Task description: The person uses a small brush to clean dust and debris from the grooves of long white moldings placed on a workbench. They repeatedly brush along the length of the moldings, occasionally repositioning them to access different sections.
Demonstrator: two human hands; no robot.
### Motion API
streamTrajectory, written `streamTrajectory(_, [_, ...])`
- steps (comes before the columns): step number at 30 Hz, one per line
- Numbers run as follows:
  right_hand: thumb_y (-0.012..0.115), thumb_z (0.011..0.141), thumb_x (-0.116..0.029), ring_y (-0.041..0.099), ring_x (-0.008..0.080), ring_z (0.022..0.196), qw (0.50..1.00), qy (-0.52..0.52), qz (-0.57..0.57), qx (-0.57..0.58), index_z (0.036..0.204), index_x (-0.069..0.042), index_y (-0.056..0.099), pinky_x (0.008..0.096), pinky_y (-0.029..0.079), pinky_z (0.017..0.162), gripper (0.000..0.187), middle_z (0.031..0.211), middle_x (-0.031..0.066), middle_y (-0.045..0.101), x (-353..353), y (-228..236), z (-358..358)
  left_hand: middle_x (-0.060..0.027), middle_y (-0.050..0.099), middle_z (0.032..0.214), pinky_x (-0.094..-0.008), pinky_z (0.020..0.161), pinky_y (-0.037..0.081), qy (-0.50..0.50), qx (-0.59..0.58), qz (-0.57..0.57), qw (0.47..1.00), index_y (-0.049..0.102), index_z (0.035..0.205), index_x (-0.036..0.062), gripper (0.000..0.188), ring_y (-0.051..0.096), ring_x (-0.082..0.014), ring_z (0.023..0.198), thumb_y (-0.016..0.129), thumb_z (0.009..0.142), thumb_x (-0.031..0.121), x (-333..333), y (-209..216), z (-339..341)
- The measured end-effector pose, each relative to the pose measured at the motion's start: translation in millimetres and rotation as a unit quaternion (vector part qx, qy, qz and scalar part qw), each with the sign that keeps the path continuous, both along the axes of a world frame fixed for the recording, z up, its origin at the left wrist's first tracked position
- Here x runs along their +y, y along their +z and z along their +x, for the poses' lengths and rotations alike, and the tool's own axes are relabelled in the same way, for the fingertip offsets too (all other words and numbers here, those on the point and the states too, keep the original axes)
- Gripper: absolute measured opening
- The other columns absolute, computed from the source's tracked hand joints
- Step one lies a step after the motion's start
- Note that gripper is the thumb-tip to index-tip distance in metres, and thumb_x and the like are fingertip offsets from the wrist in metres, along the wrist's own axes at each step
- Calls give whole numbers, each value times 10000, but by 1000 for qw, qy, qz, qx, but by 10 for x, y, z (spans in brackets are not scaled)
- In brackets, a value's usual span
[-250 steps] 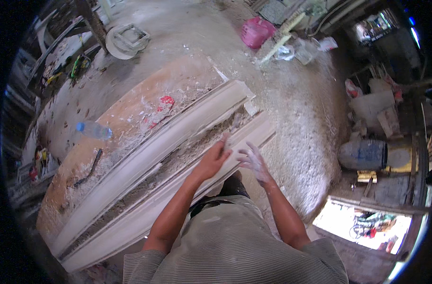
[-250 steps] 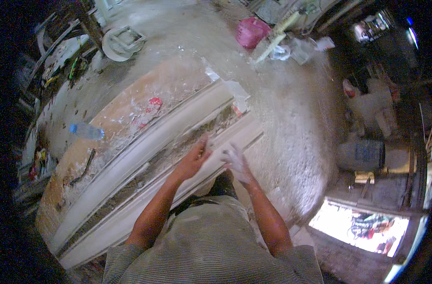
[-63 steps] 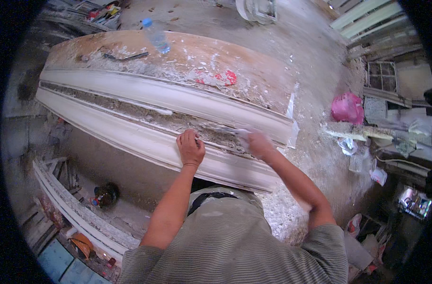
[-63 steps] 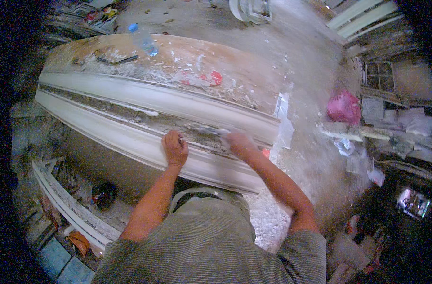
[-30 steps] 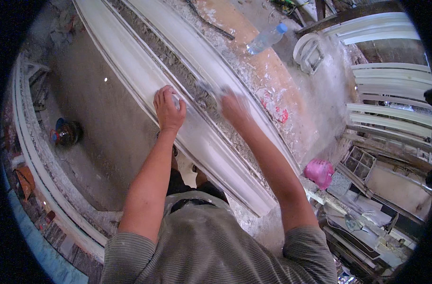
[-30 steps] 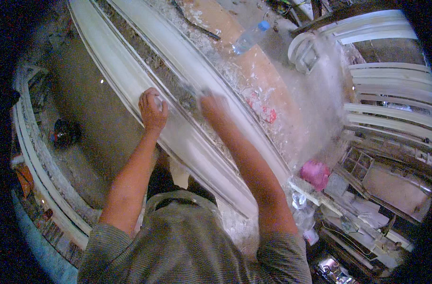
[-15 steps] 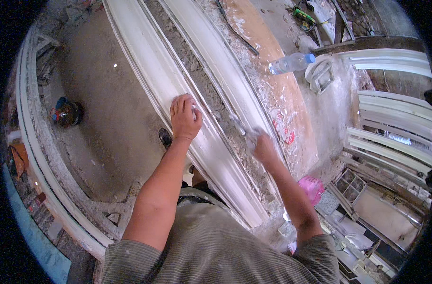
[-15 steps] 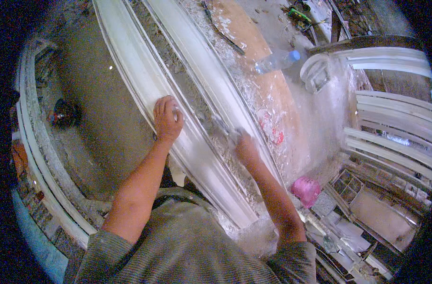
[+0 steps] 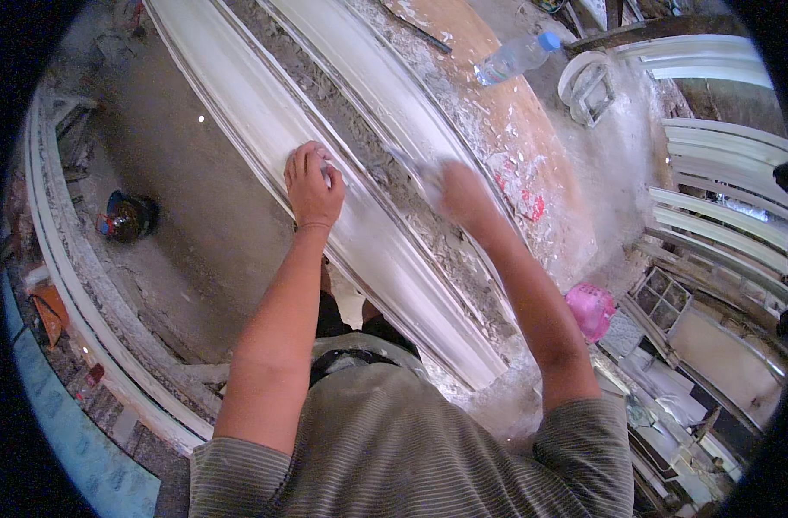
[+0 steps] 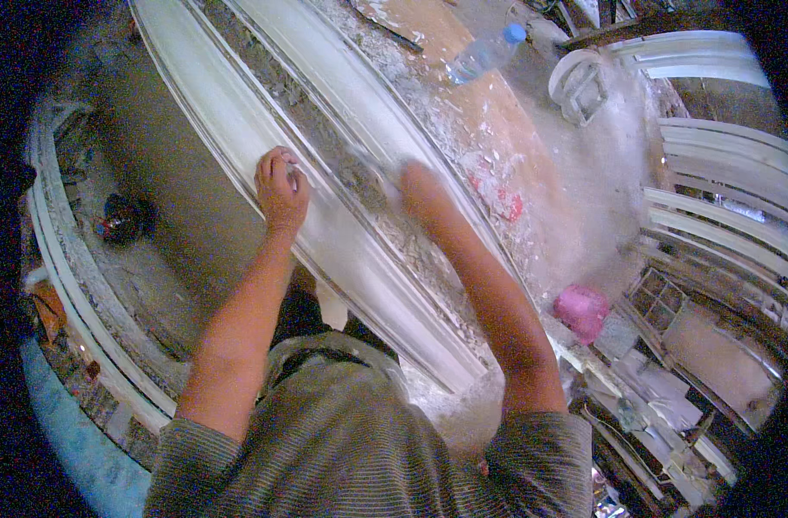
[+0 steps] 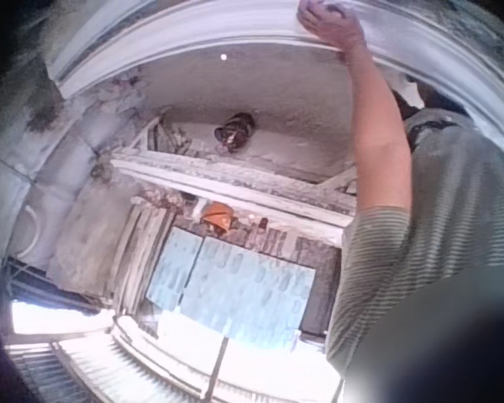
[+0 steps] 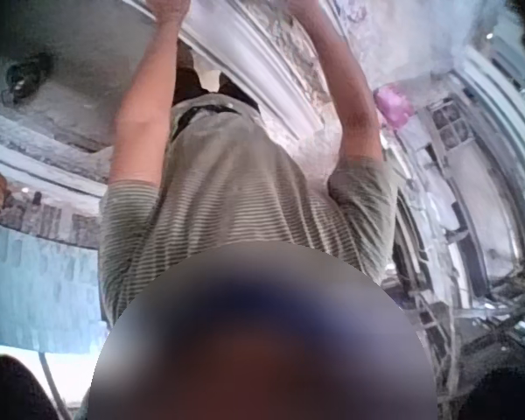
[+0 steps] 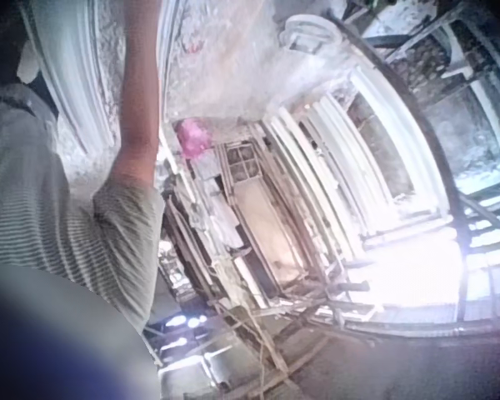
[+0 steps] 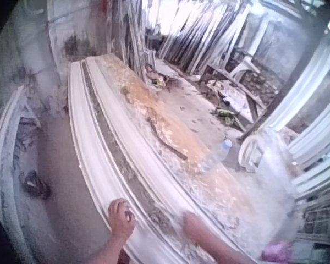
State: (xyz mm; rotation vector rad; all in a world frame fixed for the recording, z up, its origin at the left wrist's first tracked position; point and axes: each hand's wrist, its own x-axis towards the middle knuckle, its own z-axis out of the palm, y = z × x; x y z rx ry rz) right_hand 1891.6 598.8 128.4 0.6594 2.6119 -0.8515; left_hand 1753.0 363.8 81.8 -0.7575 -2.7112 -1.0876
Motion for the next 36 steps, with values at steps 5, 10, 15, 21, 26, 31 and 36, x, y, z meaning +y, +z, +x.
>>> streamTrajectory(5, [663,903,-280,673,376,870,974,66,76,-205,1143,-51,676,450,549,770,331,975,219,678,-131,332,1738,-101,576,1169,-472,1045,378,9,15,12,1000,559,957,78,190,518,-338,1174,594,771,65,8,10,-23])
streamTrajectory(10, [672,890,-266,671,386,904,998,-50,34,24,1199,-135,683,442,541,804,336,1040,205,681,-414,507,1791,-94,578,1175,-469,1024,389,10,17,16,1000,556,960,81,186,521,-333,1163,589,778,62,22,17,8])
streamTrajectory(15, [687,860,-261,675,406,881,994,-69,55,57,1156,-122,707,460,531,814,327,1003,225,692,-422,371,1055,-89,582,1173,-474,1015,392,-4,41,13,999,567,963,82,171,523,-335,1143,583,794,67,8,-49,7])
streamTrajectory(21, [722,868,-291,699,300,860,980,-141,-2,141,1163,-43,694,382,530,803,386,941,209,720,-421,712,1380,-129,592,1115,-462,1022,375,-36,57,60,996,583,987,76,163,515,-342,1144,650,858,149,185,61,227])
streamTrajectory(26, [723,883,-273,669,192,862,948,-288,-61,124,1192,-18,683,361,522,814,403,962,165,731,-700,1038,2277,-215,626,991,-387,767,551,-75,-311,103,942,530,1149,-77,379,663,-304,865,672,899,169,862,59,858])
streamTrajectory(31, [709,884,-191,682,244,1035,901,-403,-64,147,1190,-28,687,361,500,940,348,1117,165,723,-1008,849,3207,-207,643,910,-359,550,603,14,-611,125,782,522,1104,-131,384,679,-269,659,702,902,141,1094,-105,929])
streamTrajectory(36, [723,874,-161,678,215,1026,834,-524,-103,137,1192,-32,688,342,502,927,345,1105,156,726,-1282,677,3797,-177,619,894,-340,568,616,55,-613,209,760,536,1049,-115,318,658,-256,693,740,858,38,1144,-301,907])
